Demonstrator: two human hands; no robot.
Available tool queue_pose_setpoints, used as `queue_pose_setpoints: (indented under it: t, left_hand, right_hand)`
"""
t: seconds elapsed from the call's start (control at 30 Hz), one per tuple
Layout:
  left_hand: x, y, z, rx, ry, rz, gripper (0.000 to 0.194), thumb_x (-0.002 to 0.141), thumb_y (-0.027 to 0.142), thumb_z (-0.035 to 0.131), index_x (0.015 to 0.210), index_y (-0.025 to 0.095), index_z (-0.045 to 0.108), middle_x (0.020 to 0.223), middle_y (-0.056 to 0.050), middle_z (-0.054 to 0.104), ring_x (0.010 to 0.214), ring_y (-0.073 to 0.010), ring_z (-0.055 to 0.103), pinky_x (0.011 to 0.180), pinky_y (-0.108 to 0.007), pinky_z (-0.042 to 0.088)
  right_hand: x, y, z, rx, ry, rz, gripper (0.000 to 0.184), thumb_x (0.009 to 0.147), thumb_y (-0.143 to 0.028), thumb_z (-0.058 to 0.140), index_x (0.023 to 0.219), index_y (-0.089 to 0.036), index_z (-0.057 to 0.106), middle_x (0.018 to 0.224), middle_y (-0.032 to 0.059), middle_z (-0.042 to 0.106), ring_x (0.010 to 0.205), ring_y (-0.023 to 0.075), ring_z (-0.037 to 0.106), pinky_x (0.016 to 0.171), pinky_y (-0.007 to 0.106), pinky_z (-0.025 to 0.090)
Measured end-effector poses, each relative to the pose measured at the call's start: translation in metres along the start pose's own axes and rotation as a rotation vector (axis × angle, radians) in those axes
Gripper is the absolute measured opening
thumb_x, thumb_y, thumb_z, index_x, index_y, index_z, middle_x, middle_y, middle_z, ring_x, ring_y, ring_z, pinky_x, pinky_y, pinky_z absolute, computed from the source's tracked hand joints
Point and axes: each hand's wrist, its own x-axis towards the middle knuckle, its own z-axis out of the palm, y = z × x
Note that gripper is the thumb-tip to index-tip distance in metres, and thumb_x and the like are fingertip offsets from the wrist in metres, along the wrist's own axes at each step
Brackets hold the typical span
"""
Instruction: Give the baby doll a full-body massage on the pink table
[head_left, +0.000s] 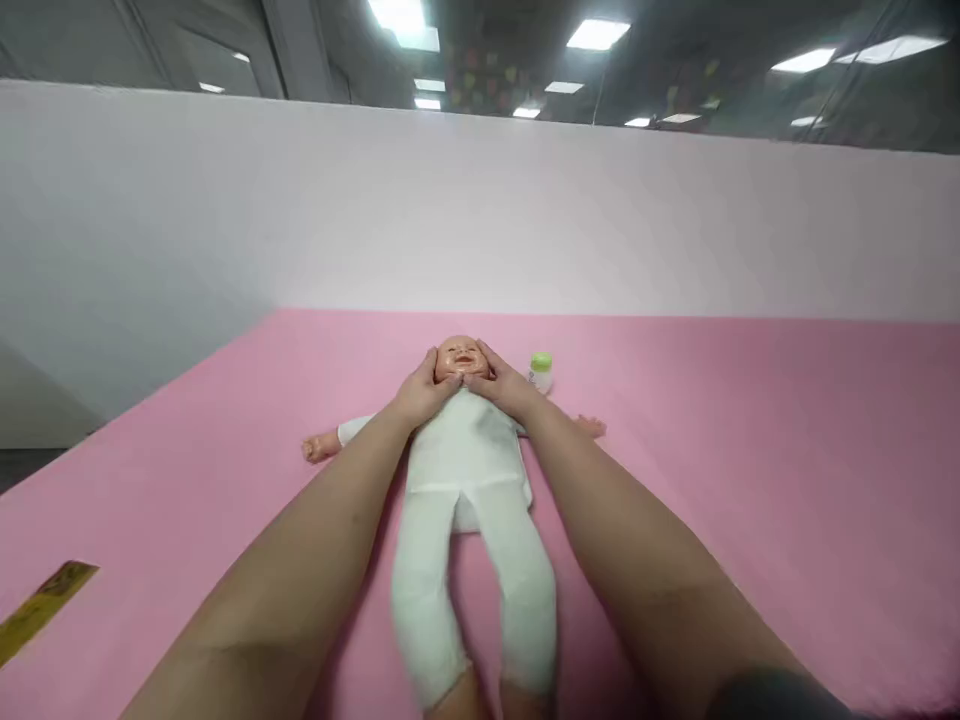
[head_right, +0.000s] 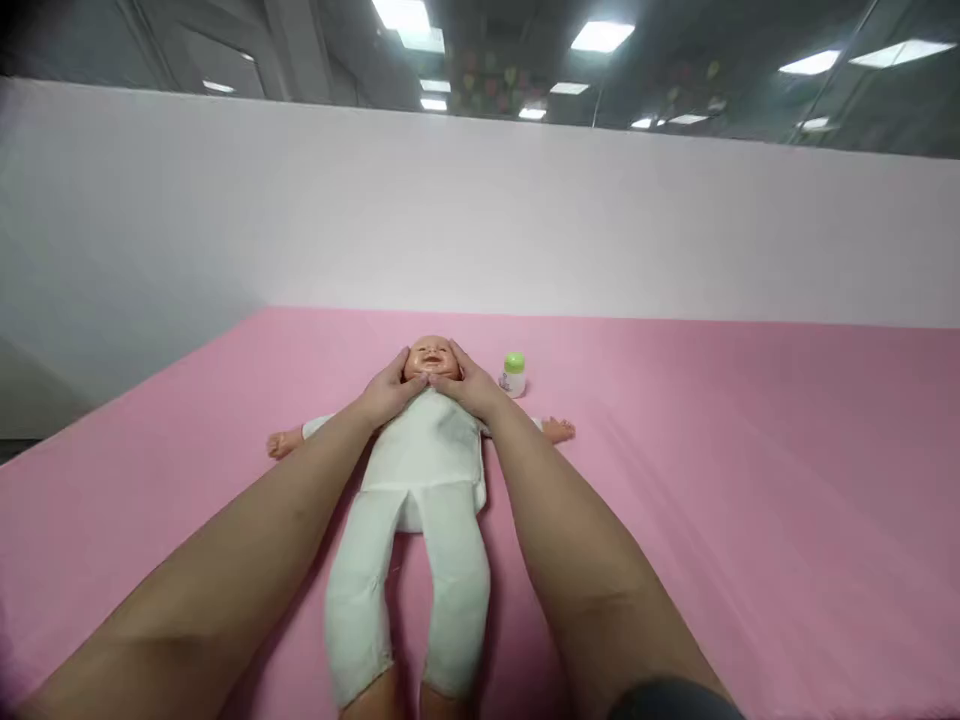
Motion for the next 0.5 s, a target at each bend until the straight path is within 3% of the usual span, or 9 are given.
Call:
queue_pose_setpoints:
  t: [0.17,0.37,0.5]
  left_hand:
    - [0.000,-0.006,-0.003,-0.100,0.010,0.013,0.108,0.085,0.063,0.077,0.169,0.019,0.024,0.168,-0.012,0.037,0.154,-0.0335,0.038,0.126,-0.041,0.029]
    - [0.007,-0.017,0.003,-0.306,0.038,-0.016,0.098,0.089,0.058,0.075,0.167,0.021,0.030,0.169,-0.009,0.037,0.156,-0.0319,0.035,0.128,-0.042,0.029]
    - [0.006,-0.017,0.005,-0.517,-0.008,-0.047,0.097,0.090,0.051,0.075,0.168,0.022,0.026,0.166,-0.008,0.042,0.150,-0.0310,0.044,0.124,-0.044,0.038]
  right_hand:
    - [-0.001,-0.002,0.006,-0.083,0.100,0.057,0.096,0.083,-0.054,0.083,0.164,-0.034,0.035,0.156,0.0017,0.055,0.141,0.0261,0.055,0.122,0.043,0.042]
    - [0.002,0.005,-0.002,0.109,-0.005,0.029,0.093,0.087,-0.053,0.081,0.164,-0.032,0.034,0.164,0.0001,0.045,0.149,0.0241,0.047,0.125,0.040,0.038]
    - [0.007,0.014,-0.005,0.269,-0.066,0.026,0.082,0.091,-0.049,0.077,0.162,-0.034,0.038,0.164,-0.0021,0.044,0.149,0.0231,0.046,0.127,0.042,0.035]
